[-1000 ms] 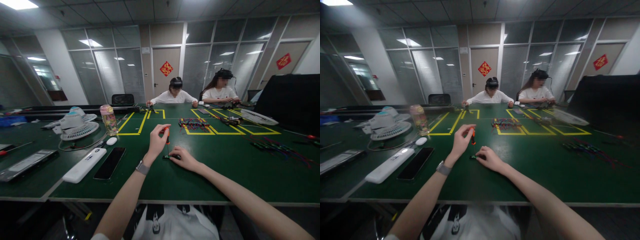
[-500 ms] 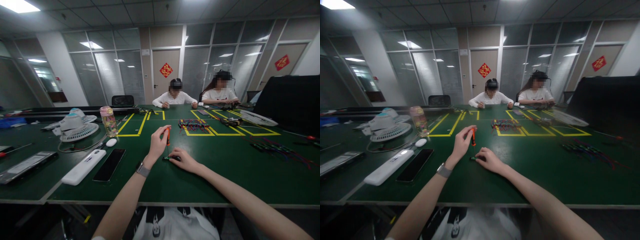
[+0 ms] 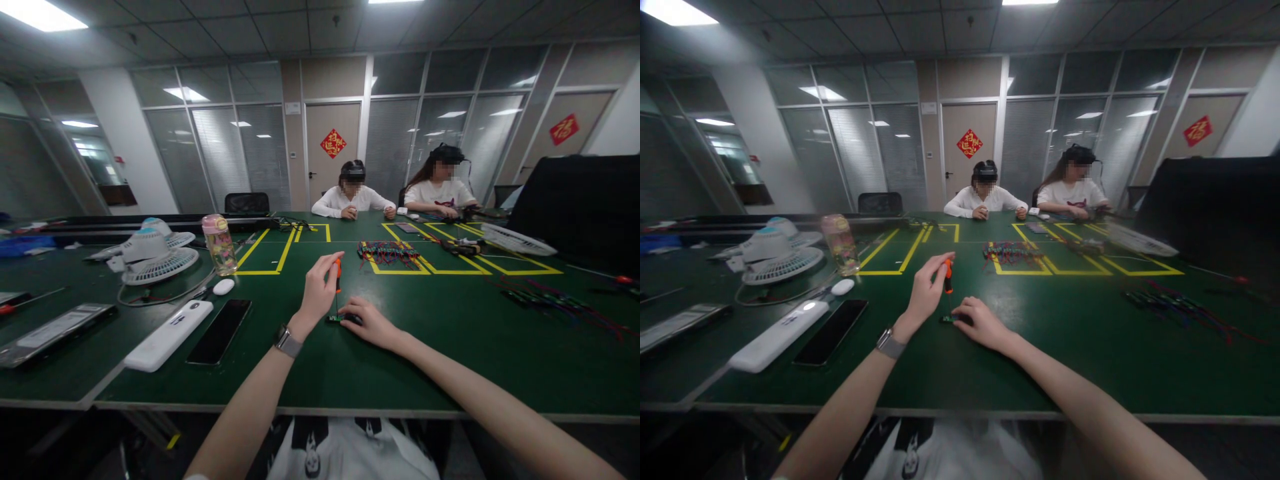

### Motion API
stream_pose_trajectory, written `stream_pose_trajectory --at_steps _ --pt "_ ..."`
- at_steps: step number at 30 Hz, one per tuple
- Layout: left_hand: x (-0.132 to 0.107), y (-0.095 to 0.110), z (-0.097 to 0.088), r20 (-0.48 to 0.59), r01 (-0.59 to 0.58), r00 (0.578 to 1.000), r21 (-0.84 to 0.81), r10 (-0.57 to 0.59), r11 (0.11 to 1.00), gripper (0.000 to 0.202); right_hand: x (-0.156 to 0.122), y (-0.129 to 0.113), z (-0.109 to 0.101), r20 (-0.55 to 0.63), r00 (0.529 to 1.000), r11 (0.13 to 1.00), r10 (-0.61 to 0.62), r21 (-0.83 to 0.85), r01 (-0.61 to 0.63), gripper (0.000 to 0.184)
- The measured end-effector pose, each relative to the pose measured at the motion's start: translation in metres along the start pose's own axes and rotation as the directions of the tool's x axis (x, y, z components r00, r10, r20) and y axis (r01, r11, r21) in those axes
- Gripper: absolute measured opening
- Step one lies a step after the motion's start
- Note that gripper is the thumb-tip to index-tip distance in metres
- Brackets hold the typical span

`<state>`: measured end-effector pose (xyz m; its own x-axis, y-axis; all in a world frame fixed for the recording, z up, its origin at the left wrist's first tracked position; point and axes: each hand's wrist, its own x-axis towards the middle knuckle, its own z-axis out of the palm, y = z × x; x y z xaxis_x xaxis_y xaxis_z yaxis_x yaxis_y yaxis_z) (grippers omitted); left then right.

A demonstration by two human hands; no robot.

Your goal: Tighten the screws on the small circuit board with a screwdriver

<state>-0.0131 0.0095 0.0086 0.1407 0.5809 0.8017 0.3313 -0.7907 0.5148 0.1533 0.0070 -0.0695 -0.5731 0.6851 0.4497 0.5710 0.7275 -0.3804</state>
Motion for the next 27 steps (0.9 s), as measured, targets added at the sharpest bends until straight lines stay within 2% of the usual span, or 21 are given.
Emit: stream_pose_trajectory --at_steps 4,9,15,19,22,25,27 --pt "0.0006 -0.0028 0.0008 -0.031 0.039 0.999 -0.033 -0.040 0.999 0.022 0.0000 0.0007 0.0002 0.005 1.000 1.000 -0.001 -0.009 0.001 0.012" --pt "-0.0009 -0.0028 0.0011 -0.093 0.063 0.994 0.042 -0.059 0.997 0.016 0.0000 0.0027 0.0018 -0.011 1.000 1.000 -0.009 -0.007 0.009 0.010" --pt "-0.0006 -0.0031 0.0012 -0.014 0.083 0.996 -0.050 -0.083 0.995 0.031 0.0003 0.0000 -0.0007 0.000 1.000 1.000 -0.011 0.003 0.011 0.012" --pt "-0.0006 -0.0055 0.0031 0.008 0.109 0.994 -0.144 -0.109 0.983 0.032 0.0004 -0.0012 -0.0021 0.004 1.000 1.000 -0.009 0.011 0.009 0.013" --pt "-0.0011 -0.0053 0.0031 -0.031 0.053 0.998 -0.051 -0.055 0.997 0.026 0.0006 -0.0012 -0.0022 0.002 1.000 1.000 -0.007 0.007 0.007 0.012" --pt "-0.0021 -0.0037 0.0005 -0.080 -0.013 0.996 0.154 0.026 0.988 0.019 0.0009 -0.0010 -0.0017 0.000 1.000 1.000 -0.013 -0.001 0.013 0.012" --pt "-0.0030 -0.0025 -0.0019 -0.059 -0.049 0.996 0.283 0.069 0.958 0.021 0.0009 -0.0008 -0.0013 -0.006 1.000 1.000 -0.021 -0.001 0.021 0.012"
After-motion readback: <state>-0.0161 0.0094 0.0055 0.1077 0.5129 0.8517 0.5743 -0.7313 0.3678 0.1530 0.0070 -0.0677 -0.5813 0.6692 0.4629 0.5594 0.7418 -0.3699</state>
